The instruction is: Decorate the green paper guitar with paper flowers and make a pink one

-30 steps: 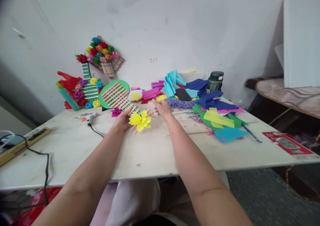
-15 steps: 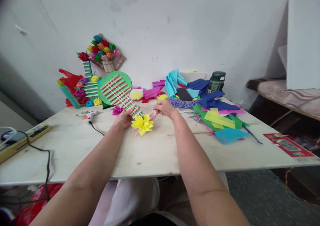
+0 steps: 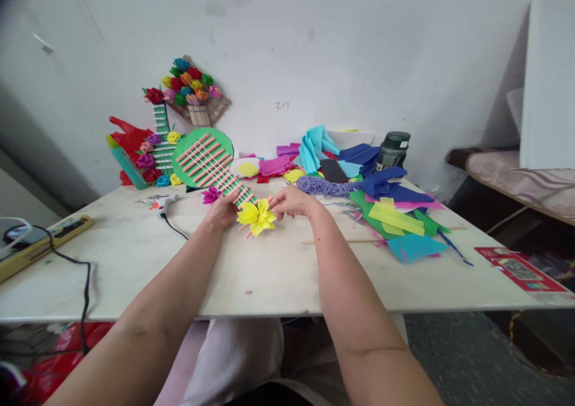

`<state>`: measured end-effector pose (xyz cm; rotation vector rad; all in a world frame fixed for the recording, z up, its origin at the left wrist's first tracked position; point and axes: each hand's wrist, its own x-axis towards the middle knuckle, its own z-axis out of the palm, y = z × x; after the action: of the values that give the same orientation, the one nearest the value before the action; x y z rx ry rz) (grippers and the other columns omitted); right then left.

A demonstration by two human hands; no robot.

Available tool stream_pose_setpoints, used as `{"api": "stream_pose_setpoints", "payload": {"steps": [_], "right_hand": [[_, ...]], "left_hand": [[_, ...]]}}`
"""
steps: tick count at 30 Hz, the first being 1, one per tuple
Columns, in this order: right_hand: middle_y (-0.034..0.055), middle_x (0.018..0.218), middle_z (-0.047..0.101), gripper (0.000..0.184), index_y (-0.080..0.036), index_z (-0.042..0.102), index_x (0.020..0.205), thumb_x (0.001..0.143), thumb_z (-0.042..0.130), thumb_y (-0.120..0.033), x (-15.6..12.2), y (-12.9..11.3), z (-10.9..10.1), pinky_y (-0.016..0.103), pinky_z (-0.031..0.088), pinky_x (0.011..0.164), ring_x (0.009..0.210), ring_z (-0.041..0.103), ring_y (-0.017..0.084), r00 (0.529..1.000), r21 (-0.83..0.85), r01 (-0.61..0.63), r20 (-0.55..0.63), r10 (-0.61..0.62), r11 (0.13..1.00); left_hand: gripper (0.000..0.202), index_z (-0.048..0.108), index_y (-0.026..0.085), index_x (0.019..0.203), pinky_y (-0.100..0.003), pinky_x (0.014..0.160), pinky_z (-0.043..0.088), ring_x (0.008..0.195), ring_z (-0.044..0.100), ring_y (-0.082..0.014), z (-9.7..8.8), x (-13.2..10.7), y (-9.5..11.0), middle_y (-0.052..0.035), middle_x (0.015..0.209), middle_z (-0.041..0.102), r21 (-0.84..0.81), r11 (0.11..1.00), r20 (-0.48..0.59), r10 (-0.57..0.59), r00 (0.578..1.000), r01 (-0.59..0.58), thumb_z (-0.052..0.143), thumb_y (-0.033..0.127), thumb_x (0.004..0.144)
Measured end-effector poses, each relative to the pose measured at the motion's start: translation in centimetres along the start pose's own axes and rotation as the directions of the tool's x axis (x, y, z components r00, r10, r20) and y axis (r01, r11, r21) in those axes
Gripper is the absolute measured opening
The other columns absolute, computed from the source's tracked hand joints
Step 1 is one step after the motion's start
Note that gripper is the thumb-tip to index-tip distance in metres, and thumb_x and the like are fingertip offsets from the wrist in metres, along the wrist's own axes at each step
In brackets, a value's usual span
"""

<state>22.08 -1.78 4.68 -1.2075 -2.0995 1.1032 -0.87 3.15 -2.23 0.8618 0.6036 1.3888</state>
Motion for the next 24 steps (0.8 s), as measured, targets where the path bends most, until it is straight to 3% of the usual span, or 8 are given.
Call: {"api": "stream_pose_setpoints", "payload": {"steps": [5, 12, 18, 24], "right_hand": [[-0.0024, 0.049, 0.061, 0.015, -0.013, 0.071, 0.068, 0.060, 0.059, -0.011, 0.4, 0.1, 0.6, 0.016, 0.038, 0.037, 0.038, 0.047, 0.005, 0.999, -0.020, 0.041, 0.001, -0.041, 0.999], [-0.0052, 0.040, 0.052, 0.009, -0.014, 0.061, 0.053, 0.058, 0.055, -0.009, 0.7, 0.3, 1.1, 0.015, 0.032, 0.033, 0.035, 0.046, 0.006, 0.998, -0.028, 0.014, -0.060, -0.016, 1.000], [-0.0042, 0.035, 0.049, 0.011, -0.014, 0.055, 0.049, 0.058, 0.054, -0.007, 0.7, -0.1, 1.5, 0.015, 0.033, 0.032, 0.033, 0.045, 0.007, 0.987, 0.013, -0.091, -0.133, 0.092, 0.996], [-0.0053, 0.035, 0.048, 0.009, -0.013, 0.058, 0.054, 0.056, 0.054, -0.005, 1.0, -0.4, 1.8, 0.014, 0.029, 0.032, 0.032, 0.043, 0.005, 0.968, -0.087, -0.183, -0.190, 0.165, 0.979]], "left_hand": [[0.032, 0.060, 0.016, 0.099, -0.030, 0.070, 0.055, 0.077, 0.066, -0.0168, 0.1, 0.0, 0.0, -0.0054, 0.090, 0.068, 0.006, 1.000, -0.027, -0.004, 1.000, 0.004, 0.068, 0.013, 0.068], [0.034, 0.060, 0.015, 0.101, -0.032, 0.070, 0.055, 0.079, 0.066, -0.0179, 0.3, -0.2, 0.0, -0.0073, 0.093, 0.068, 0.036, 0.999, 0.001, 0.017, 1.000, -0.017, 0.068, 0.013, 0.069], [0.036, 0.060, 0.017, 0.101, -0.030, 0.066, 0.057, 0.078, 0.066, -0.0173, 0.6, -0.2, 0.0, -0.0055, 0.092, 0.069, 0.071, 0.997, -0.042, 0.043, 0.998, -0.040, 0.069, 0.010, 0.067], [0.041, 0.058, 0.016, 0.104, -0.031, 0.068, 0.057, 0.081, 0.067, -0.0184, 0.9, -0.3, -0.1, -0.0061, 0.093, 0.069, 0.119, 0.993, -0.026, 0.014, 1.000, -0.011, 0.071, 0.012, 0.065]]}}
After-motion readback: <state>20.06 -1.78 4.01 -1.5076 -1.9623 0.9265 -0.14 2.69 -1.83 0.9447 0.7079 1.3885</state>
